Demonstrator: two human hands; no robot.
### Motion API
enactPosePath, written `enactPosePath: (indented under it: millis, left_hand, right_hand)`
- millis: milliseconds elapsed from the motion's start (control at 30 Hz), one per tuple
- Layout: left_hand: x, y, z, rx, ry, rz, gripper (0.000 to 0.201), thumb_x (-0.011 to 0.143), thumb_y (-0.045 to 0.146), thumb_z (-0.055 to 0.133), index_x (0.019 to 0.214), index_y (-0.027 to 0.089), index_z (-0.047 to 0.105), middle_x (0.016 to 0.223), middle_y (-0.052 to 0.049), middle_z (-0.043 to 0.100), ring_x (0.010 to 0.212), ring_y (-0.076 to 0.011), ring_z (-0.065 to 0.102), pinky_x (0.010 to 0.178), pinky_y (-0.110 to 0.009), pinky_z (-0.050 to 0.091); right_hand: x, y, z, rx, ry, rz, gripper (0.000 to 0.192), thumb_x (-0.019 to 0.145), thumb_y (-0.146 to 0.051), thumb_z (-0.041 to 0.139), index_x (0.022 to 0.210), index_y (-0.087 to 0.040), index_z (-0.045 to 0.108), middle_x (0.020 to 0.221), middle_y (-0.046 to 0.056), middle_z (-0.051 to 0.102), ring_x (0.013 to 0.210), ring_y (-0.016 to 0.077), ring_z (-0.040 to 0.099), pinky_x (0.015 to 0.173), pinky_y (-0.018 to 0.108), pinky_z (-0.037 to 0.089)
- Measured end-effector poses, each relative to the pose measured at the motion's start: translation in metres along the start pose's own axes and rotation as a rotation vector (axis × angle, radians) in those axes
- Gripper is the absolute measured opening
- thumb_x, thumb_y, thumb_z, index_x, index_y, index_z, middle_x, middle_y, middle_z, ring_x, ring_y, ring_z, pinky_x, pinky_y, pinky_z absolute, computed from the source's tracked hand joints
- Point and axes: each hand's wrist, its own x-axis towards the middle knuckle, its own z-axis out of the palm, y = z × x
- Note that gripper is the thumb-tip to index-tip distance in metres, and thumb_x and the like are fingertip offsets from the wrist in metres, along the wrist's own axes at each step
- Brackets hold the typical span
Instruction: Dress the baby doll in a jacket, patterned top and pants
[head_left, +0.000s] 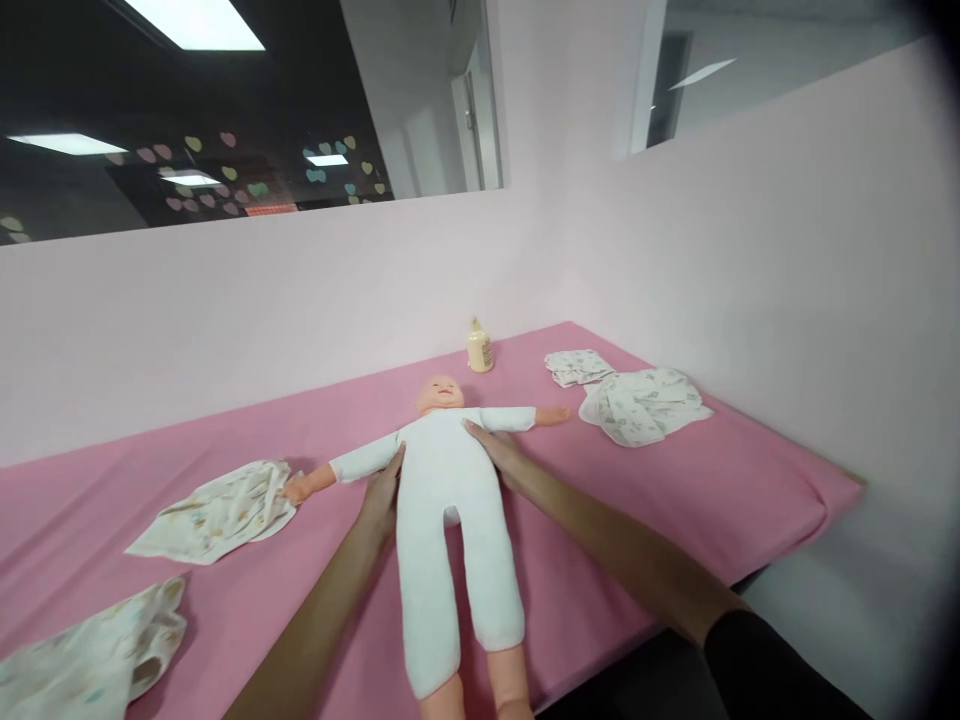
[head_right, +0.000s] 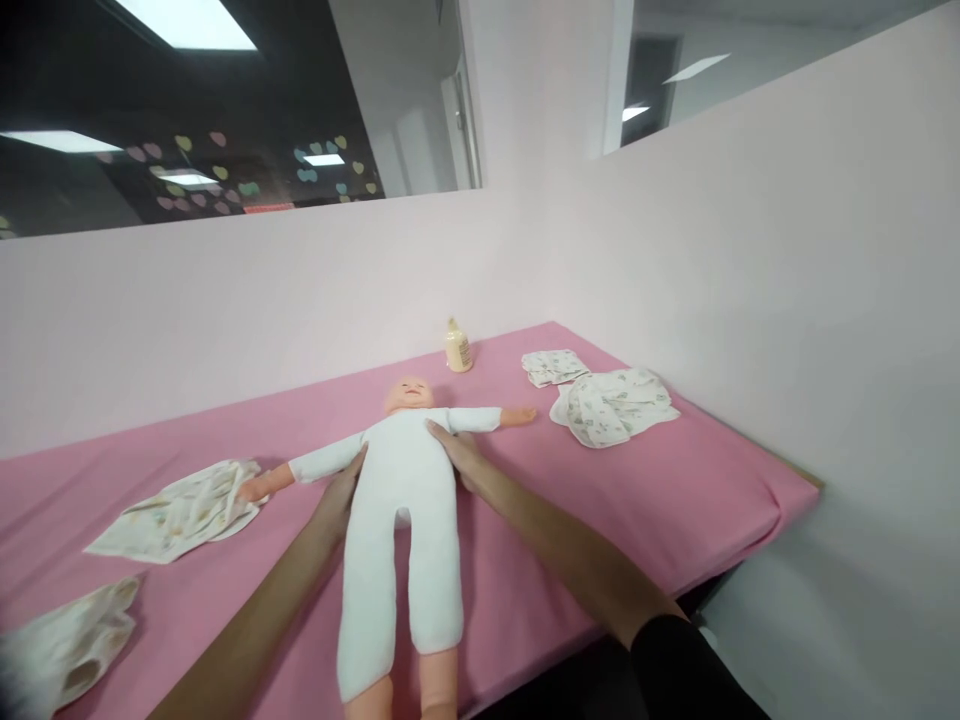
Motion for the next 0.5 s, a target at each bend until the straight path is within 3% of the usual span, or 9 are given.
enactPosePath:
  millis: [133, 300, 500]
  left_hand:
    - [0.019, -0.021, -0.016, -0.179, 0.144, -0.110, 0.057, 0.067, 0.063, 0.075, 0.100, 0.018, 0.068, 0.099, -0.010, 0.073, 0.095, -0.0301, 0.068, 0.073, -0.035, 0.059]
    - [0.030, -0.027, -0.024, -0.254, 0.279, -0.169, 0.045, 0.071, 0.041, 0.080, 0.106, 0.017, 0.068, 0.109, -0.012, 0.072, 0.098, -0.0286, 0.069, 0.072, -0.033, 0.060]
    - [0.036, -0.030, -0.027, -0.295, 0.276, -0.217, 0.035, 0.077, 0.036, 0.075, 0.104, 0.014, 0.070, 0.113, -0.014, 0.071, 0.100, -0.0302, 0.068, 0.074, -0.035, 0.060]
  right_hand:
    - [0.009, 0.005, 0.002, -0.015, 0.094, 0.042, 0.057, 0.062, -0.059, 0.080, 0.098, -0.019, 0.065, 0.096, 0.005, 0.069, 0.096, 0.0256, 0.061, 0.078, 0.035, 0.045]
    - [0.019, 0.009, 0.005, -0.095, 0.199, 0.023, 0.050, 0.061, -0.060, 0.079, 0.087, -0.019, 0.065, 0.085, 0.002, 0.069, 0.085, 0.0222, 0.063, 0.071, 0.031, 0.045]
    - [0.025, 0.013, 0.007, -0.208, 0.234, -0.009, 0.048, 0.070, -0.059, 0.071, 0.092, -0.017, 0.064, 0.091, 0.003, 0.071, 0.083, 0.0200, 0.064, 0.068, 0.029, 0.048]
